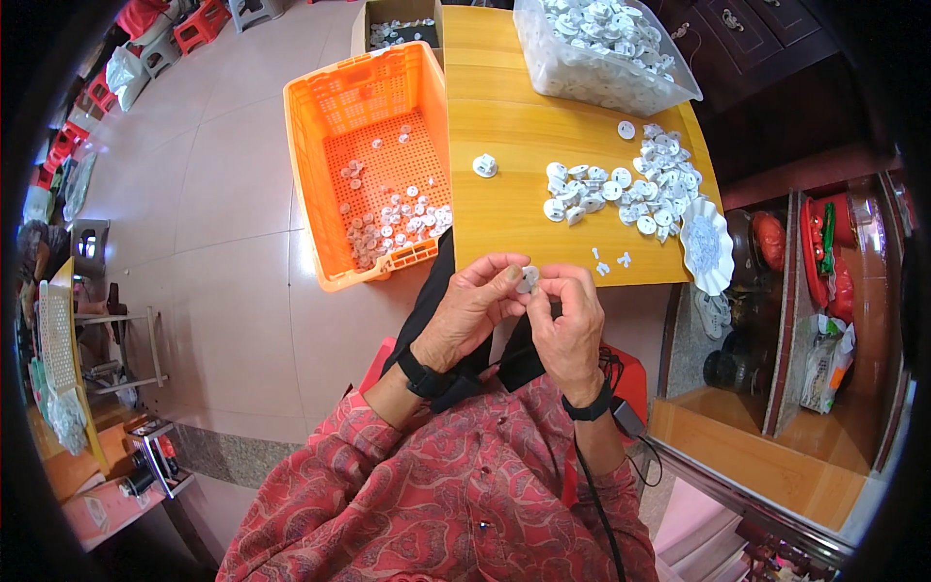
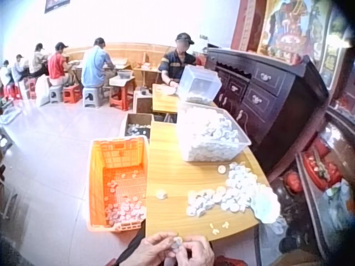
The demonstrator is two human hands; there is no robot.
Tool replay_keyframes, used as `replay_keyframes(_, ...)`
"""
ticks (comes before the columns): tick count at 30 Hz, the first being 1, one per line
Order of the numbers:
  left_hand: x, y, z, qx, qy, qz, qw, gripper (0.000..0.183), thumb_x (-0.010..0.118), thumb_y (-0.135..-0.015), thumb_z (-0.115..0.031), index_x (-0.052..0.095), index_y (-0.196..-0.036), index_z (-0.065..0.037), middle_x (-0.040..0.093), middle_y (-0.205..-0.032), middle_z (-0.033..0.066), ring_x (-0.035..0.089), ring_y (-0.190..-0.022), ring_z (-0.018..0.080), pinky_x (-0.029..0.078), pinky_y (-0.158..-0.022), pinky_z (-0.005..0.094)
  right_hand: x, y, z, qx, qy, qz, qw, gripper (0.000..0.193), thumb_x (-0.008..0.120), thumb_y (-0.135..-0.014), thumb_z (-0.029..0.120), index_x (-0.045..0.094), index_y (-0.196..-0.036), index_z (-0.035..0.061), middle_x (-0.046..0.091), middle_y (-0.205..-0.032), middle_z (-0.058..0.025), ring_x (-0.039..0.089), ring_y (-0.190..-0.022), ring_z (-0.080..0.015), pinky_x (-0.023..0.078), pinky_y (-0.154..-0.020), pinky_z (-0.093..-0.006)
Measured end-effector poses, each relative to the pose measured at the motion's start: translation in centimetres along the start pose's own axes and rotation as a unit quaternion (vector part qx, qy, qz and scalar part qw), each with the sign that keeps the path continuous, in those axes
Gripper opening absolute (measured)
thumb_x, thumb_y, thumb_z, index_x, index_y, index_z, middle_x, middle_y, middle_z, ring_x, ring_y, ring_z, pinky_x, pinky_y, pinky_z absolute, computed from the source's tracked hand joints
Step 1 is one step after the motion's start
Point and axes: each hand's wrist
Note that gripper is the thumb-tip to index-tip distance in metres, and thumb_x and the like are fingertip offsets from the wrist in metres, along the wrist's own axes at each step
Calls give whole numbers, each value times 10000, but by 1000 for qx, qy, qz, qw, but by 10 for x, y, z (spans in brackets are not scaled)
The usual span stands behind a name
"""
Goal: Assembling small plastic shoe components by hand at a workstation.
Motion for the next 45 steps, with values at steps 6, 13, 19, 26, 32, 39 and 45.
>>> replay_keyframes(6,3,2,1,27,-32,-9,999,261,634,-959,-144,601,-1187,-21,663,-1017,60,650,-868,135,553,-731,260,3,1,0,-2,15,1,1000,167,650,-797,-43,536,-911,3,588,-954,-176,614,-813,-351,514,-668,-425)
replay_keyframes(13,5,2,3,71,-137,-32,987,224,645,-950,-111,612,-1151,-18,659,-981,46,628,-826,108,549,-726,256,8,1,1,-1,14,0,1000,142,649,-816,-12,533,-894,10,581,-928,-169,598,-809,-359,497,-689,-452)
replay_keyframes(19,8,4,1,92,-198,-24,976,216,637,-958,-134,612,-1137,-15,658,-967,46,630,-791,104,543,-685,240,7,1,2,8,-7,0,1000,112,645,-846,-1,552,-908,-9,590,-946,-176,614,-810,-339,508,-685,-429)
replay_keyframes(26,7,3,-3,53,-70,-28,996,240,613,-977,-191,606,-1146,-21,657,-981,57,644,-767,130,537,-648,246,-2,-1,9,63,-124,20,990,94,630,-888,-11,575,-958,-40,623,-1006,-160,687,-761,-210,564,-637,-306)
replay_keyframes(32,7,4,-4,44,-49,-32,997,249,608,-980,-210,604,-1146,-23,657,-993,60,650,-753,133,539,-640,248,-3,0,11,46,-83,35,995,85,621,-879,-31,570,-948,-34,604,-994,-155,682,-766,-217,562,-639,-306)
replay_keyframes(39,10,4,-1,55,-91,-39,994,223,621,-972,-186,617,-1130,-29,657,-954,48,635,-752,112,532,-637,239,2,2,4,42,-77,13,996,104,626,-849,-35,556,-923,-12,578,-1004,-164,643,-777,-264,537,-638,-349)
replay_keyframes(45,13,4,1,68,-108,-44,991,218,655,-950,-169,632,-1106,-19,665,-914,39,625,-741,94,523,-620,217,8,5,3,30,-44,-8,999,141,620,-789,-45,529,-887,0,567,-978,-175,592,-861,-346,502,-719,-425)
Point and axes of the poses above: each hand's wrist, its own y-axis away from the middle knuckle, its own x-axis out of the palm, z = x × y
